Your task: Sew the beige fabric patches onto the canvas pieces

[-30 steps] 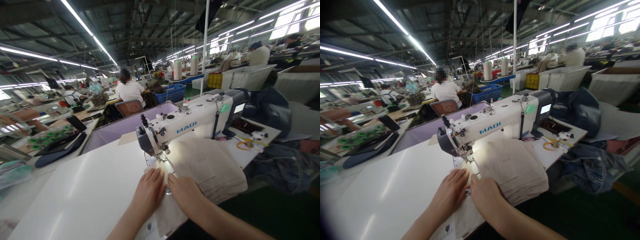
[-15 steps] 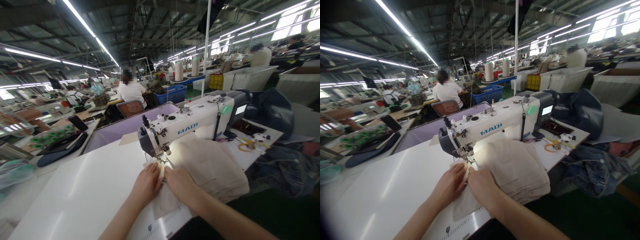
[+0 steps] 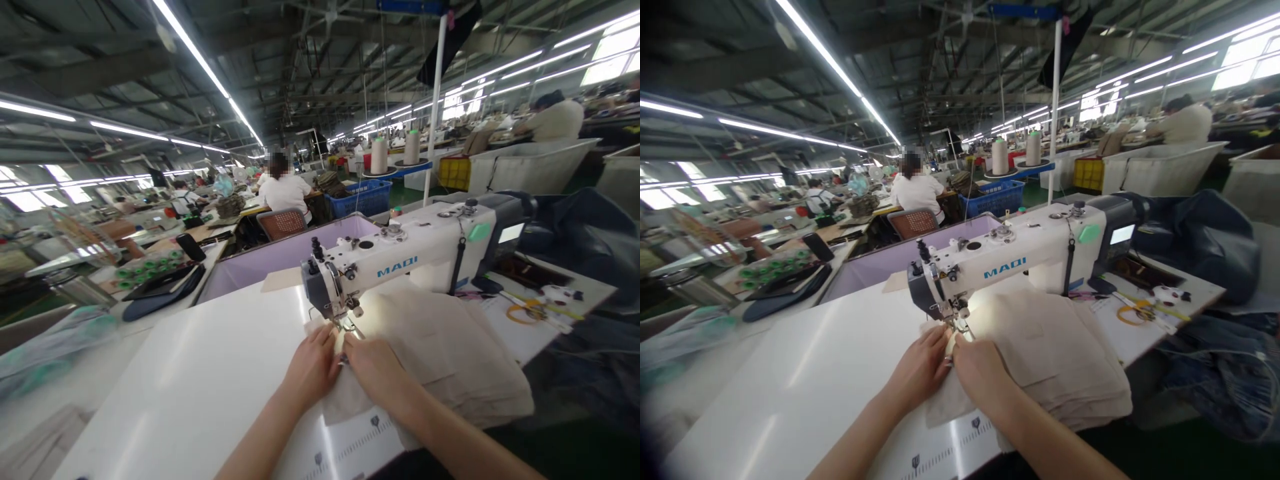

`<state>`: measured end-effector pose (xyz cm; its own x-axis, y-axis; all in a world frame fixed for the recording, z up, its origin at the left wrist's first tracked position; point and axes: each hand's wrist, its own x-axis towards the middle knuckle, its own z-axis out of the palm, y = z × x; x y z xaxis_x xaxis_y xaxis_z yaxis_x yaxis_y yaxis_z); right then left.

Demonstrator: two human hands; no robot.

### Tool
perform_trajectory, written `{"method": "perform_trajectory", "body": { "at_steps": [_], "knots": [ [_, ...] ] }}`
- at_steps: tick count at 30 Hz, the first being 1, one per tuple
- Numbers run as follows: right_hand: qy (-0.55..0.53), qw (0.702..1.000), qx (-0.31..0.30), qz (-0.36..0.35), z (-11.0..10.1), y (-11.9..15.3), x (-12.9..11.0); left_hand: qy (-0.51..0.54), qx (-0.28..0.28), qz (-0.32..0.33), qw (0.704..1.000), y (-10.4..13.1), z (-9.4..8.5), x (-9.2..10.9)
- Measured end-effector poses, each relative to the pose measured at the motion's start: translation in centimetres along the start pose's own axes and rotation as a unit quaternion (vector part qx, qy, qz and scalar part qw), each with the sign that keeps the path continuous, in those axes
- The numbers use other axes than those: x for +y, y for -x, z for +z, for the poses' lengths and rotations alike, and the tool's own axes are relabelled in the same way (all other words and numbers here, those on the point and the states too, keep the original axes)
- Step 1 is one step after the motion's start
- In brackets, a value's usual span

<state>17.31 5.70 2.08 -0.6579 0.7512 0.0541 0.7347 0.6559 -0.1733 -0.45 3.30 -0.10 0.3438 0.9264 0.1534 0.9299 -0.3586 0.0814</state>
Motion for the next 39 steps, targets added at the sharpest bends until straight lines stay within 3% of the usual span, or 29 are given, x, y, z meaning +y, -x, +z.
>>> {"method": "perform_trajectory", "body": {
  "at_steps": [4,8,11,13,17,20,22,25,29,33,36,39],
  "knots": [
    [0.006,1.000,-0.004,0.001,0.2,0.0,-0.1,-0.038,-0.004,-0.022,0.999,0.2,0.6,0.3],
    [-0.014,1.000,-0.018,-0.013,0.5,1.3,0.0,-0.093,0.018,-0.066,0.993,1.5,0.6,2.9],
    [-0.069,0.997,0.000,-0.028,0.1,3.4,0.6,-0.072,-0.014,-0.059,0.996,3.8,0.4,5.3],
    [-0.102,0.995,0.005,-0.016,-0.7,4.8,1.2,-0.043,-0.055,-0.051,0.996,5.2,0.3,5.9],
    [-0.111,0.992,0.005,0.052,-2.5,7.1,3.4,-0.077,-0.079,-0.118,0.987,5.5,-0.3,3.1],
    [-0.089,0.992,0.021,0.084,-3.3,8.0,5.5,-0.103,-0.041,-0.184,0.977,3.8,-1.3,-0.2],
    [-0.078,0.994,0.024,0.068,-3.5,8.4,6.7,-0.115,-0.011,-0.222,0.968,2.9,-1.8,-1.4],
    [-0.069,0.997,0.012,0.020,-3.3,8.9,7.7,-0.091,-0.009,-0.169,0.981,2.2,-2.1,-0.7],
    [-0.061,0.998,0.000,-0.009,-3.0,9.2,8.0,-0.022,0.023,-0.020,0.999,2.1,-1.6,2.9],
    [-0.056,0.998,-0.012,-0.018,-2.8,9.1,8.2,0.092,0.083,0.107,0.987,1.4,-0.6,5.8],
    [-0.076,0.997,-0.007,-0.012,-2.8,9.2,8.4,0.123,0.083,0.123,0.981,0.2,0.5,6.6],
    [-0.113,0.994,0.007,-0.006,-2.5,9.4,8.8,0.080,0.047,0.097,0.991,-1.5,1.4,6.8]
  ]
}}
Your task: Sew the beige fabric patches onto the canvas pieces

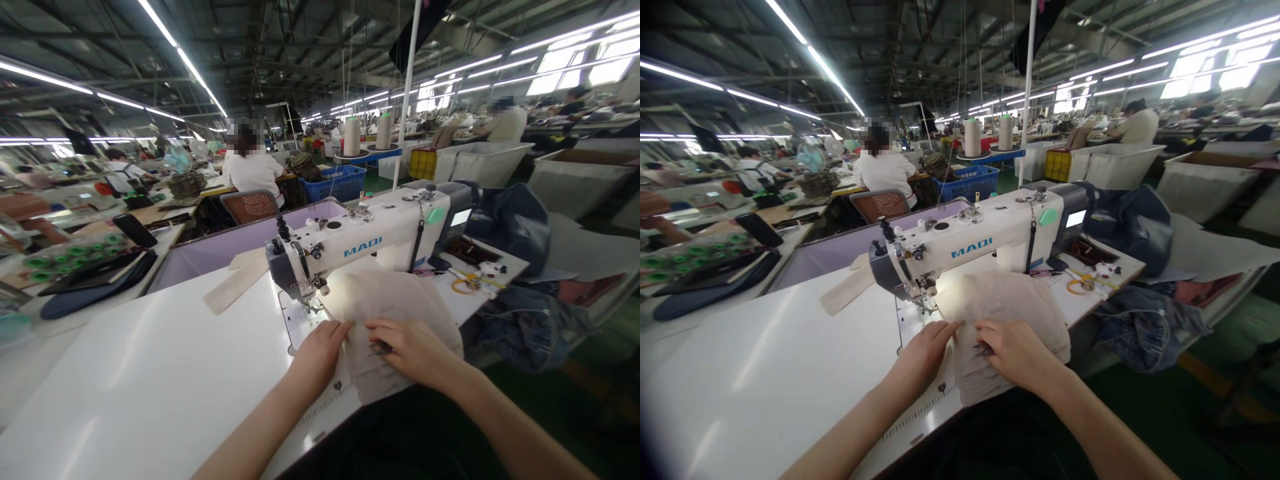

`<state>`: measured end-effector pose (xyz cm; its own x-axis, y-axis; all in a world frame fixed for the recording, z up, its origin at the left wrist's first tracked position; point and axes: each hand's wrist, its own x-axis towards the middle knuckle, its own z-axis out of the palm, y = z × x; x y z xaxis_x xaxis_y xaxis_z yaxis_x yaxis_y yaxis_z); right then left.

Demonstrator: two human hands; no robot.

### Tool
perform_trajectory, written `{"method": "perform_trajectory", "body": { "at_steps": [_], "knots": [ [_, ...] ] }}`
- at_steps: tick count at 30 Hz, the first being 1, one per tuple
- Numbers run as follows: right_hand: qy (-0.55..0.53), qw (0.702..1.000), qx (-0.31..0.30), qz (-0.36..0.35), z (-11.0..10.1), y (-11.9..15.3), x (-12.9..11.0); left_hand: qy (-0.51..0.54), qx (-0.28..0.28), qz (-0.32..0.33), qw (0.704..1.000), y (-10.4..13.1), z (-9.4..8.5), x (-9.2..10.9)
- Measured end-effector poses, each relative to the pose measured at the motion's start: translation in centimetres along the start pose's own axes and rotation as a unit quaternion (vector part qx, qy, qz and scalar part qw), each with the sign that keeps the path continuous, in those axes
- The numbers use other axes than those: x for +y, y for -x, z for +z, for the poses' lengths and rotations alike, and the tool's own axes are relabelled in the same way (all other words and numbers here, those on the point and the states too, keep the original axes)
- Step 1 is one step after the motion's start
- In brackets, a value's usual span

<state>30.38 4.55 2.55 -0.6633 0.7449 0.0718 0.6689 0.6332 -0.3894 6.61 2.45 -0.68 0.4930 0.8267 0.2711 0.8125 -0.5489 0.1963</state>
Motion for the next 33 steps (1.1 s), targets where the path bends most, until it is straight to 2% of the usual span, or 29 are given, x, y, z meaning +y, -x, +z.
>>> {"method": "perform_trajectory", "body": {
  "at_steps": [3,5,10,13,17,21,22,24,26,28,31,33],
  "knots": [
    [-0.035,0.999,0.017,-0.007,0.3,0.3,0.5,-0.061,-0.047,-0.007,0.997,-1.7,0.0,-0.4],
    [-0.057,0.998,0.027,-0.007,0.5,0.4,0.7,-0.090,-0.059,0.020,0.994,-2.5,-0.7,-0.6],
    [-0.141,0.988,0.055,0.009,0.6,0.4,0.8,-0.076,-0.045,0.149,0.985,-3.1,-2.5,-0.7],
    [-0.189,0.980,0.063,0.025,0.6,0.3,0.8,-0.048,-0.031,0.184,0.981,-3.2,-2.7,-0.8],
    [-0.239,0.965,0.097,0.040,0.9,0.1,1.0,0.000,-0.030,0.149,0.988,-4.0,-2.4,-0.6],
    [-0.262,0.934,0.223,0.101,0.8,0.2,1.3,-0.012,-0.054,0.117,0.992,-5.3,-2.5,0.0],
    [-0.255,0.926,0.253,0.115,0.6,0.4,1.4,0.001,-0.049,0.114,0.992,-5.5,-2.6,0.1],
    [-0.217,0.927,0.286,0.107,0.0,0.9,1.5,0.063,-0.004,0.102,0.993,-5.7,-3.1,0.5],
    [-0.152,0.944,0.287,0.060,-0.7,1.6,1.4,0.132,0.047,0.099,0.985,-4.9,-4.1,0.8],
    [-0.080,0.962,0.261,0.010,-1.2,2.4,1.2,0.165,0.066,0.113,0.978,-3.0,-5.4,1.1],
    [-0.021,0.982,0.184,-0.024,-1.1,3.4,0.7,0.147,0.038,0.126,0.980,1.8,-7.2,1.1],
    [-0.030,0.991,0.125,-0.039,-0.5,3.5,-0.1,0.107,-0.002,0.090,0.990,5.7,-7.8,1.0]
  ]
}}
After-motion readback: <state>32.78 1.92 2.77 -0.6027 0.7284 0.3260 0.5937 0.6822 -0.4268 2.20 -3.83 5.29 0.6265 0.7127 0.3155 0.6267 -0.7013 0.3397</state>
